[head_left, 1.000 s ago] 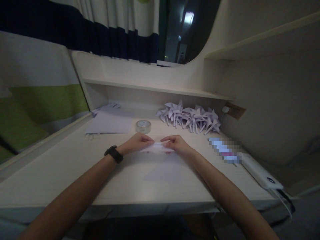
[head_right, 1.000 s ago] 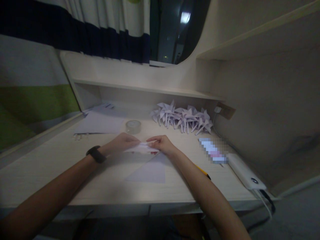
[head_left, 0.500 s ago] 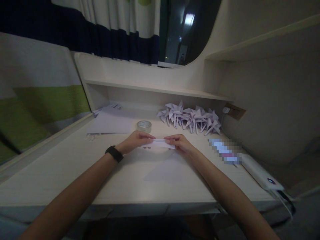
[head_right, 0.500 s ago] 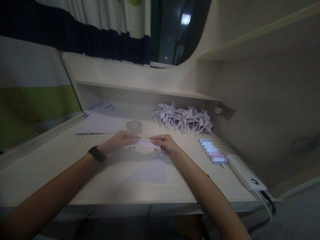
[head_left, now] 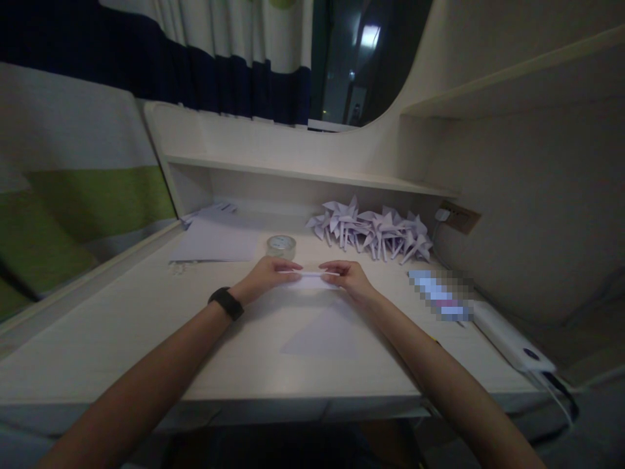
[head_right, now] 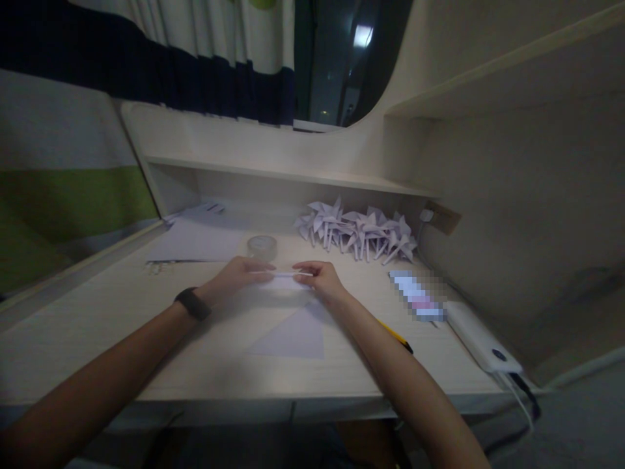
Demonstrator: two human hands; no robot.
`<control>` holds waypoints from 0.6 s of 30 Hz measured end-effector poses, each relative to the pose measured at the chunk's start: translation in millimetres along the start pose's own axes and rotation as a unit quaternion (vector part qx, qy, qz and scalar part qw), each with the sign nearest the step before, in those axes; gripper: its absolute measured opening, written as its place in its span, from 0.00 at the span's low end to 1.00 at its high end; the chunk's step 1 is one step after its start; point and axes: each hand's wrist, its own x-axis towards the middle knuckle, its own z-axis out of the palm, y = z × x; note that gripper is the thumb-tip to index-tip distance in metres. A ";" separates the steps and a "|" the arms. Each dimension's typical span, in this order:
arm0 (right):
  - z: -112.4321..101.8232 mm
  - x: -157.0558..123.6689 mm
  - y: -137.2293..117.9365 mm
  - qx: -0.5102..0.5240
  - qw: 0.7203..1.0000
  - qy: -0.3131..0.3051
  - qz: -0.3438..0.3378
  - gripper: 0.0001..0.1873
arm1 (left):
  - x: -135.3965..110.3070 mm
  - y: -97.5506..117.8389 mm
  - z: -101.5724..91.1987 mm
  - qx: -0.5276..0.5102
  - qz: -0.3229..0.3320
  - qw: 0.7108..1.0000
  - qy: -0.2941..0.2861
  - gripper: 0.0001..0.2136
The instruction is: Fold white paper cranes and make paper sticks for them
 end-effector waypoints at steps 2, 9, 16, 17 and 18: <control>1.1 -0.9 -2.1 -0.020 1.000 -0.004 0.003 0.20 | -0.1 1.0 0.2 0.005 0.003 1.000 -0.005 0.15; 3.4 -1.6 -3.0 0.004 0.998 -0.022 0.057 0.22 | -0.5 5.9 0.2 -0.010 0.000 0.999 -0.040 0.13; -1.2 -0.2 -7.6 0.008 0.998 -0.033 0.058 0.22 | -2.0 10.7 -0.9 -0.012 0.000 0.998 -0.060 0.16; -1.9 0.3 -7.1 0.013 0.997 -0.033 0.063 0.23 | -2.6 12.0 -1.2 -0.012 0.000 0.998 -0.065 0.17; -2.6 0.9 -6.2 0.019 0.997 -0.034 0.066 0.23 | -3.2 13.5 -1.7 -0.012 0.000 0.998 -0.068 0.18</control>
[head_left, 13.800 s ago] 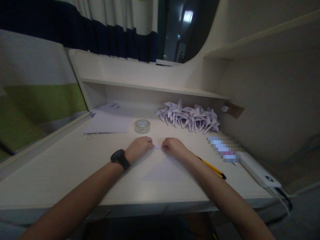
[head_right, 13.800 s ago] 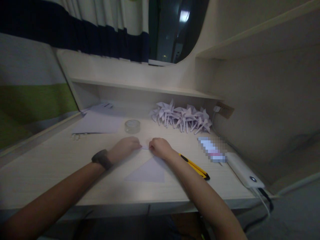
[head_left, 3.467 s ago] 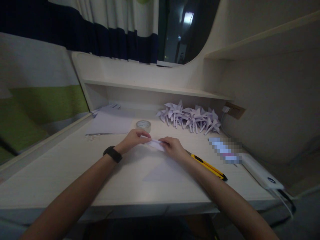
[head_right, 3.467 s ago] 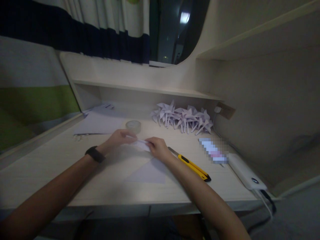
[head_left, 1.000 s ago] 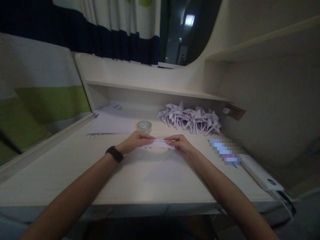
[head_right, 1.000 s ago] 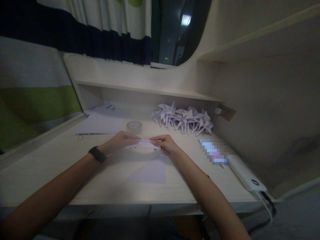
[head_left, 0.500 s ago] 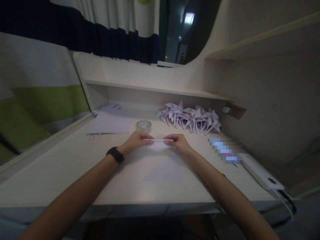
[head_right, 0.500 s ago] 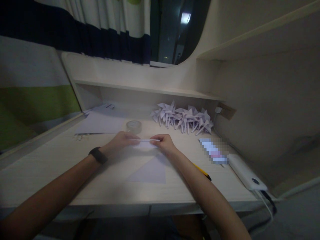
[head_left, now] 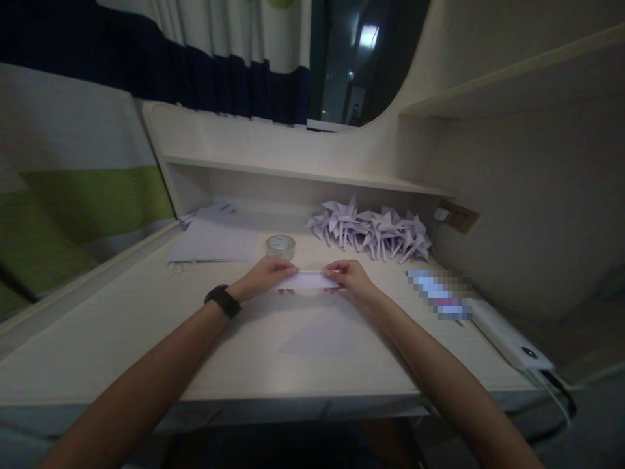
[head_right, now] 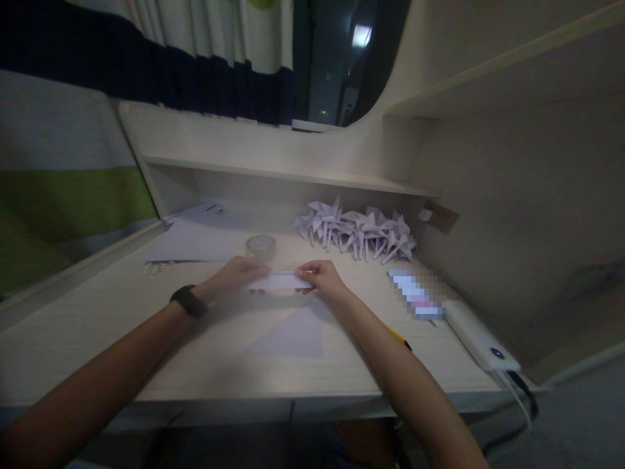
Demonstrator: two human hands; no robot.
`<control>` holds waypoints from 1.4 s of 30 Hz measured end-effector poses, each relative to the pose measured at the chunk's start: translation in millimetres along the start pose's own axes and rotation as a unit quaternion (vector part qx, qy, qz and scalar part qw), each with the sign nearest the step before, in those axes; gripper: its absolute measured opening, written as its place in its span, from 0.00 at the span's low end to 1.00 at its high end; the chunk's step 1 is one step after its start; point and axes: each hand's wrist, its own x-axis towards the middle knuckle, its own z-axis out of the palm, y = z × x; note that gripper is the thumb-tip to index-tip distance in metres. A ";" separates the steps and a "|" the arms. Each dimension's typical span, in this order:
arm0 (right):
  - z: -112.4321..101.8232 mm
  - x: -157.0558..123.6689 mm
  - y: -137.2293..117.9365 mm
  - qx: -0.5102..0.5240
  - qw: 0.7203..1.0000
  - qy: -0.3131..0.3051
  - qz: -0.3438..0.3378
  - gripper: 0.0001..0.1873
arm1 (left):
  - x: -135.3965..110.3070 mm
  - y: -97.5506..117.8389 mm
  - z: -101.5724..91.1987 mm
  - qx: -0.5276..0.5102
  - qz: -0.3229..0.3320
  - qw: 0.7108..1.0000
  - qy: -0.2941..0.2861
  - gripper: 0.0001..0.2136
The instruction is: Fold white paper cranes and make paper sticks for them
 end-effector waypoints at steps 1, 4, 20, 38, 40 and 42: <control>-0.8 0.6 0.9 0.006 1.000 -0.002 0.003 0.23 | -0.7 1.4 -0.6 0.001 0.001 1.000 -0.003 0.18; -3.7 2.1 3.5 0.023 1.000 -0.009 0.009 0.22 | -2.2 3.9 -3.2 -0.001 0.004 1.000 -0.014 0.15; -10.4 2.4 1.0 0.070 0.997 -0.036 0.013 0.22 | -0.5 1.8 -5.8 -0.065 -0.025 0.998 0.001 0.18; -9.6 0.7 0.6 0.095 0.995 -0.028 0.010 0.19 | 3.2 -10.9 -7.0 -0.095 -0.012 0.994 0.054 0.16; -11.0 1.6 1.9 0.098 0.995 -0.030 0.014 0.19 | 3.2 -11.7 -7.7 -0.099 -0.014 0.994 0.053 0.15; -12.0 2.3 2.9 0.099 0.995 -0.028 0.019 0.18 | 3.4 -13.3 -8.5 -0.101 -0.016 0.993 0.051 0.14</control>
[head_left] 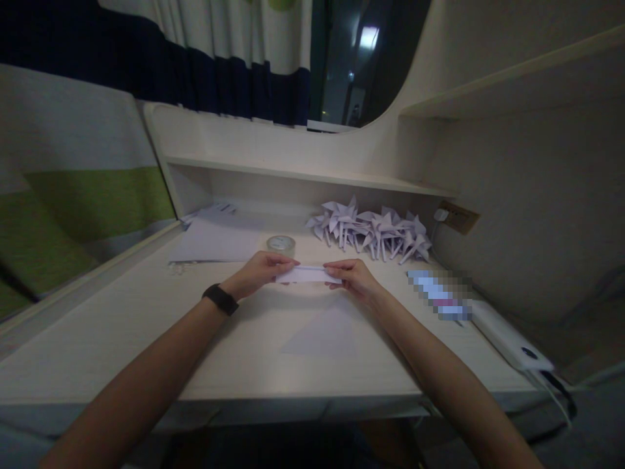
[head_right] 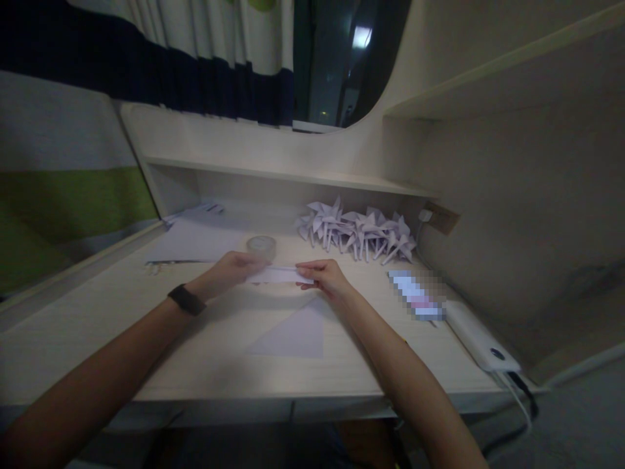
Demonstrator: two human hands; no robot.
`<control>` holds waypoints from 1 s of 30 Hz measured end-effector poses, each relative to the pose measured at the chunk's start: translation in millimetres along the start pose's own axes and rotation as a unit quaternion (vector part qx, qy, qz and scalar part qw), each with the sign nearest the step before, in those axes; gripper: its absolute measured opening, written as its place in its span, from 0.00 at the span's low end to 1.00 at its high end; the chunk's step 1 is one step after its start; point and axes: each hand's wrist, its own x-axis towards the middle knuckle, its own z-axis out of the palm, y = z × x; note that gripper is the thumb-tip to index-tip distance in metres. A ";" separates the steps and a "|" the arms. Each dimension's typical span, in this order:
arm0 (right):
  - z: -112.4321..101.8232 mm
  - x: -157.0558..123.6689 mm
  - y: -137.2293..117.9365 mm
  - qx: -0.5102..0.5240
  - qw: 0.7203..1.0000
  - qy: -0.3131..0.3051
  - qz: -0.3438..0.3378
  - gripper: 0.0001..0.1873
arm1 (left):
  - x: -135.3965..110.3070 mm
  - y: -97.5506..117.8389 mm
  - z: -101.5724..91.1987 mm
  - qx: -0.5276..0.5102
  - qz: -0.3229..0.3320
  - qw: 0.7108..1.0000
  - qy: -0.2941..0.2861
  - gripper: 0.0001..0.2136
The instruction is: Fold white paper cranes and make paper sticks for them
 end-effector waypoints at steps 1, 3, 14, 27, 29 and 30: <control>-0.2 0.2 0.2 0.000 1.000 0.002 0.002 0.18 | 0.2 -0.8 -0.5 -0.001 -0.001 1.000 -0.002 0.14; 0.2 0.2 0.3 -0.003 1.000 0.010 0.002 0.17 | 0.6 -2.3 -1.3 -0.004 -0.004 1.000 -0.004 0.13; 0.7 1.3 3.2 -0.041 0.999 0.018 -0.026 0.18 | 1.8 -6.3 5.3 0.027 0.000 0.999 -0.034 0.16; 11.4 -4.2 3.5 0.013 1.000 -0.008 0.020 0.19 | -0.1 -10.5 4.7 0.007 -0.018 1.000 -0.019 0.15; 11.6 -3.3 4.8 0.019 1.000 0.001 0.022 0.18 | -0.1 -11.0 5.3 -0.005 -0.029 0.999 -0.012 0.17; 11.6 -3.0 5.4 0.018 1.000 0.006 0.022 0.18 | 0.0 -11.7 5.7 -0.014 -0.035 0.999 -0.010 0.17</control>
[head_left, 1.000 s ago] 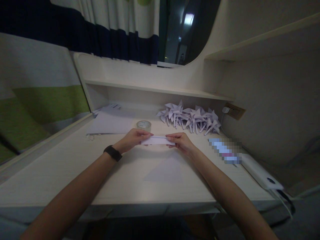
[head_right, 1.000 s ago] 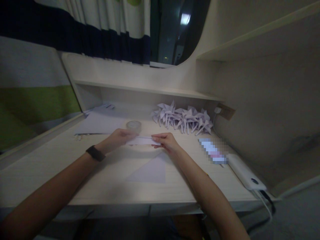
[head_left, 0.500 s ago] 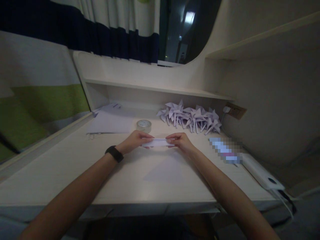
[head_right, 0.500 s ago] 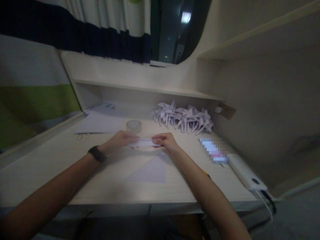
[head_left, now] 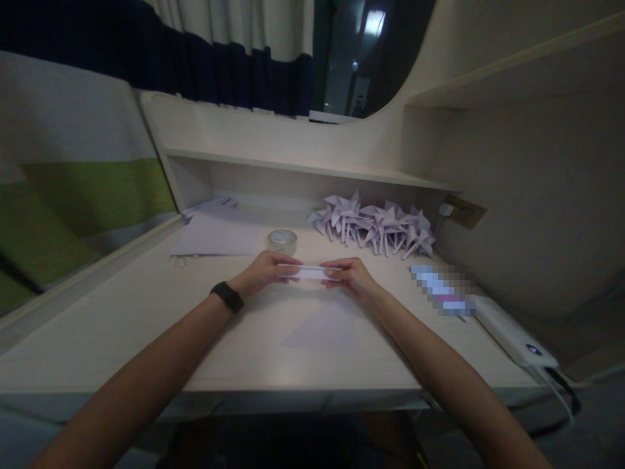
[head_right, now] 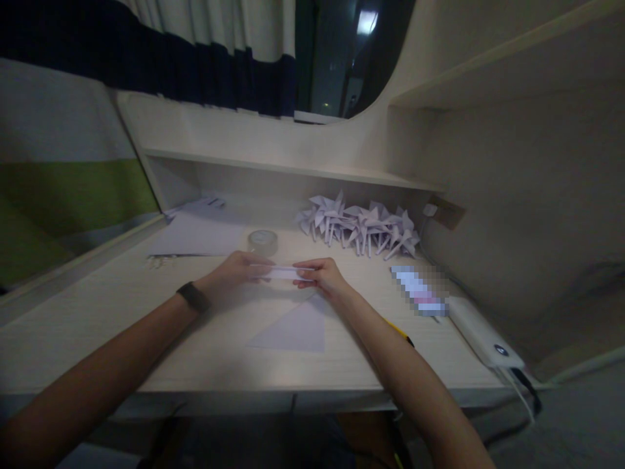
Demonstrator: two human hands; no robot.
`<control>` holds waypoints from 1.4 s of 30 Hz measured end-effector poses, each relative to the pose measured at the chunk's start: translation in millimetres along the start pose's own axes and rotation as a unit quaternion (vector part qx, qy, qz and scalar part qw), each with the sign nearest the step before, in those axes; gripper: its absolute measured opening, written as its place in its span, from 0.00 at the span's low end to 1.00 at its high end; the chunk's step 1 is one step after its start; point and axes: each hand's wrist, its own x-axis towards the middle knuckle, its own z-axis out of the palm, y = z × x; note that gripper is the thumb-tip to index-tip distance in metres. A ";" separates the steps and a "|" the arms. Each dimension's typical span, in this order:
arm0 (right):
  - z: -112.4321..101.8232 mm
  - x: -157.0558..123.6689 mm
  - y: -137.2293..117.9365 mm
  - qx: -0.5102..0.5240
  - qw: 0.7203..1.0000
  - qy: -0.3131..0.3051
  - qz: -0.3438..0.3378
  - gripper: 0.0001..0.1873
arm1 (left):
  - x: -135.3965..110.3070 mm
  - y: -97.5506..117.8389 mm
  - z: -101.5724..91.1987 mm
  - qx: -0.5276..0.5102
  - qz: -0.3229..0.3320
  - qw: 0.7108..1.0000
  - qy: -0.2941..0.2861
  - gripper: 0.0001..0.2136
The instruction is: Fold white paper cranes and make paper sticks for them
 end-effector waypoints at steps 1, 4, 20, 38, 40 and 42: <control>0.0 0.2 0.4 -0.001 1.000 0.004 -0.001 0.18 | 0.3 -0.8 0.3 -0.007 -0.005 1.000 -0.002 0.18; 0.0 0.0 1.2 -0.009 1.000 0.008 -0.010 0.19 | 0.8 -2.4 1.1 -0.015 -0.011 1.000 -0.019 0.18; 10.9 -1.2 1.7 -0.041 0.999 0.006 -0.024 0.19 | -2.3 3.1 7.9 -0.025 -0.008 0.999 -0.034 0.18; 8.0 -1.4 0.4 -0.047 0.998 -0.038 -0.016 0.20 | -2.3 -0.6 13.2 -0.021 -0.005 0.996 -0.084 0.19; 7.1 -1.4 0.5 -0.045 0.998 -0.050 -0.008 0.20 | -2.0 -1.6 12.7 -0.012 0.002 0.996 -0.086 0.19; 6.9 -2.0 0.1 -0.041 0.998 -0.054 0.001 0.21 | -1.9 -1.9 11.4 -0.004 0.007 0.997 -0.079 0.18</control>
